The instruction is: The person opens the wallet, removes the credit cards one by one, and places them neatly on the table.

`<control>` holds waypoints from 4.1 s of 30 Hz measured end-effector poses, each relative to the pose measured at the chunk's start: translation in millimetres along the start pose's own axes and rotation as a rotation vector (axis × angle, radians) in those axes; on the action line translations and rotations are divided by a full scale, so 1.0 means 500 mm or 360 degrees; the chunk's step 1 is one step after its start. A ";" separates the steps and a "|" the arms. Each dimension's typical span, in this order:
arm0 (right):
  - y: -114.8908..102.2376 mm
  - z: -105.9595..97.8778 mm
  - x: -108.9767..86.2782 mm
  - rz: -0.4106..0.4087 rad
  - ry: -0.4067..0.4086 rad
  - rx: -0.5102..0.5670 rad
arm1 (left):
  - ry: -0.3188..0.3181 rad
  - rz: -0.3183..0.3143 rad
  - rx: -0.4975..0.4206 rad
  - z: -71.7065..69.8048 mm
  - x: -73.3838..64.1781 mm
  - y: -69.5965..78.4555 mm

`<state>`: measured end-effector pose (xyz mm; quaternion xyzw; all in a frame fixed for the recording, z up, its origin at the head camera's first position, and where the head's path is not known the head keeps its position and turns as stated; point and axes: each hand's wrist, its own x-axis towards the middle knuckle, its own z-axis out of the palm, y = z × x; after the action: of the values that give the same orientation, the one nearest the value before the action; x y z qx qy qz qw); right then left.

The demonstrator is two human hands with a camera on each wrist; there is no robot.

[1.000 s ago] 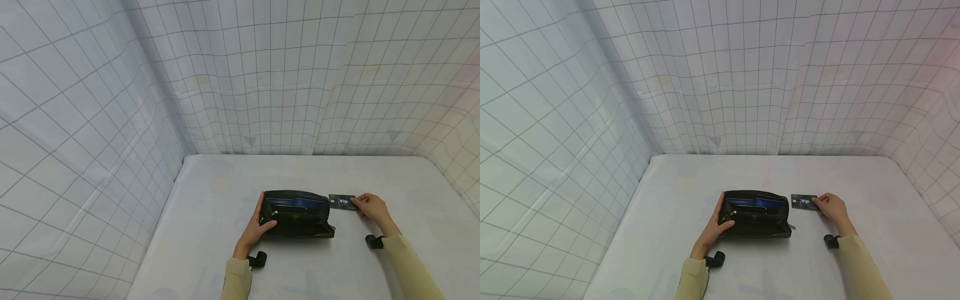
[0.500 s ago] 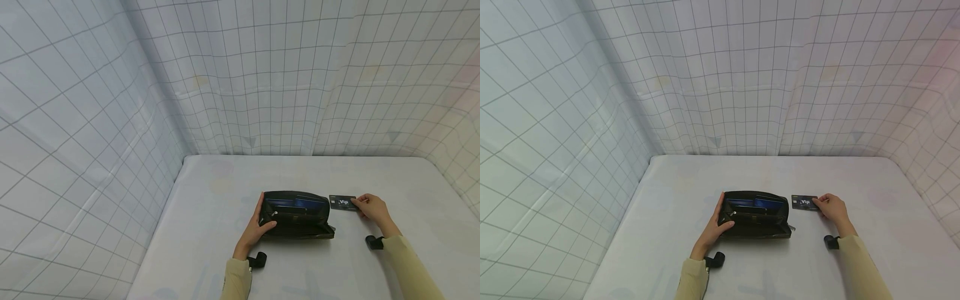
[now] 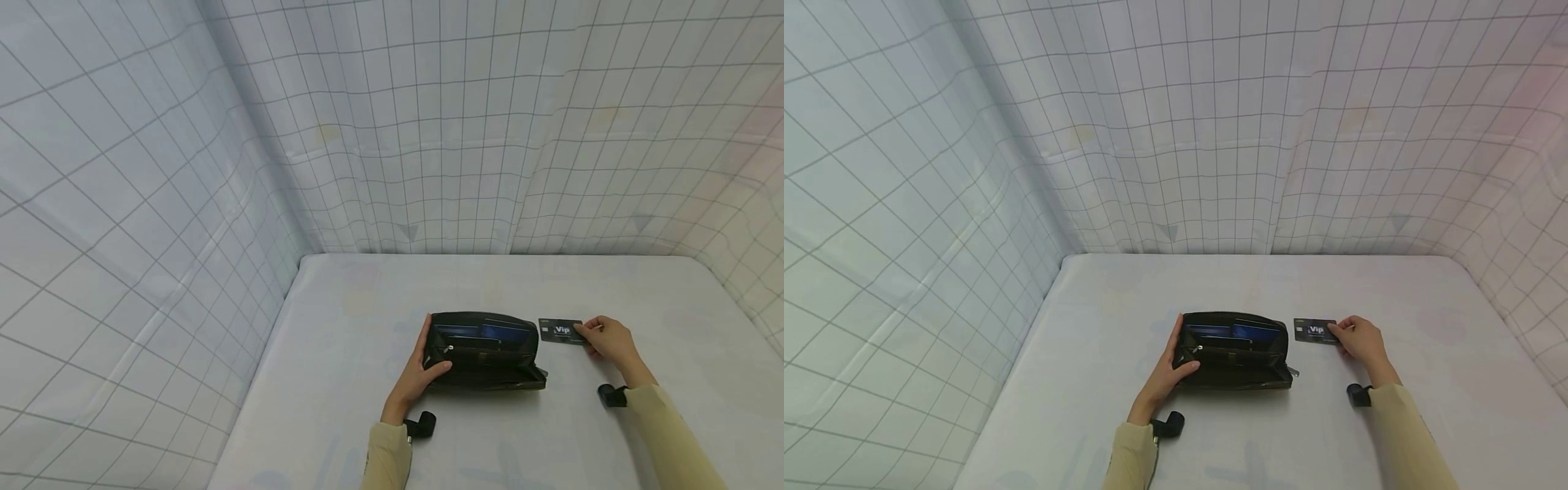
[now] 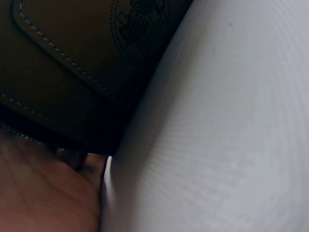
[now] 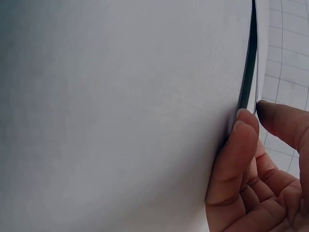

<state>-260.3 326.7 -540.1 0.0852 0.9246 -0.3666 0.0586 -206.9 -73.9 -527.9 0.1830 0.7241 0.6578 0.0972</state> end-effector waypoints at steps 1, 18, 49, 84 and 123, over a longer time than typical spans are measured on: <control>0.000 0.000 -0.001 0.0004 0.0000 0.0002 | 0.0000 -0.0001 -0.0004 0.000 0.000 0.001; 0.000 -0.001 -0.002 -0.0010 -0.0004 -0.0031 | -0.0002 -0.0016 -0.0023 0.000 -0.001 0.000; -0.031 -0.009 -0.011 -0.0087 -0.0014 -0.0116 | 0.0022 -0.0033 0.0046 0.001 -0.004 0.001; -0.244 0.036 -0.078 -0.0744 -0.0035 -0.0126 | 0.0014 -0.0027 0.0080 0.002 -0.003 0.004; -0.294 0.053 -0.066 -0.1003 0.0051 -0.0549 | 0.0040 0.0000 0.0045 0.005 0.003 -0.018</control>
<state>-256.2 199.4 -455.6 -0.2095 0.9545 -0.2039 -0.0583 -208.5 -71.7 -537.1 0.1760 0.7344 0.6499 0.0856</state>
